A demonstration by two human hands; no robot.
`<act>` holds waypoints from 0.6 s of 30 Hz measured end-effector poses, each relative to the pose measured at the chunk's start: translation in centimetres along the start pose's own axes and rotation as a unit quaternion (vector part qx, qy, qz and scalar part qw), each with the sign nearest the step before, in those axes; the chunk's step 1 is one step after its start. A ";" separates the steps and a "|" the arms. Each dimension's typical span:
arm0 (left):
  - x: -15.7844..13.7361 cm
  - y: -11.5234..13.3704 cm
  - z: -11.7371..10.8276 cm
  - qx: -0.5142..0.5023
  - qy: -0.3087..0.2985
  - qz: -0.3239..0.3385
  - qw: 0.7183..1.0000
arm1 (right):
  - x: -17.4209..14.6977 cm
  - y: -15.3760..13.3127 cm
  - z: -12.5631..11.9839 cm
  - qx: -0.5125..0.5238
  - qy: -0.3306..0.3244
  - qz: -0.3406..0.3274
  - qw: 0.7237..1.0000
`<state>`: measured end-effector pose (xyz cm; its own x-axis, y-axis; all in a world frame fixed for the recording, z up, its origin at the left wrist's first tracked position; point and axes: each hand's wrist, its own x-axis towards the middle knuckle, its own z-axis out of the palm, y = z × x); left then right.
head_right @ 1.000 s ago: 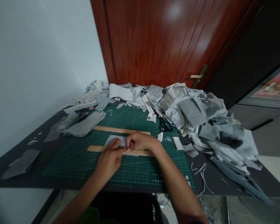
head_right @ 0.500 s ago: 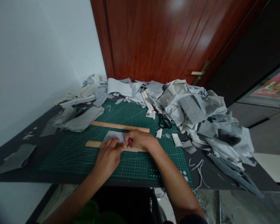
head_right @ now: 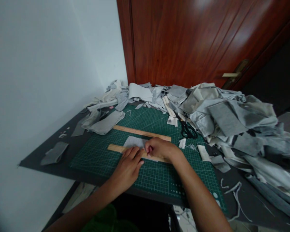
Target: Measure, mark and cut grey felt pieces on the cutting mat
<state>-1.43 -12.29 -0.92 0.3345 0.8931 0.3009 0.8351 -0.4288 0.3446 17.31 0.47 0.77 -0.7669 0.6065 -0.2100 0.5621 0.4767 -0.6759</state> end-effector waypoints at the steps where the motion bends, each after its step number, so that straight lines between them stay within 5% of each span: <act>1: -0.1 0.0 -0.1 -0.003 -0.003 0.002 1.000 | 0.0 0.1 0.0 0.004 -0.002 0.002 1.000; 18: -0.7 -1.2 0.8 0.037 0.015 0.057 0.998 | -0.4 -1.6 -1.4 -0.015 -0.003 0.016 1.000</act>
<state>-2.29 -12.31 -2.30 0.4166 0.8345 0.3607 0.8226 -0.5149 0.2411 17.14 0.30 2.96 -0.7504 0.6180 -0.2346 0.5950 0.4769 -0.6469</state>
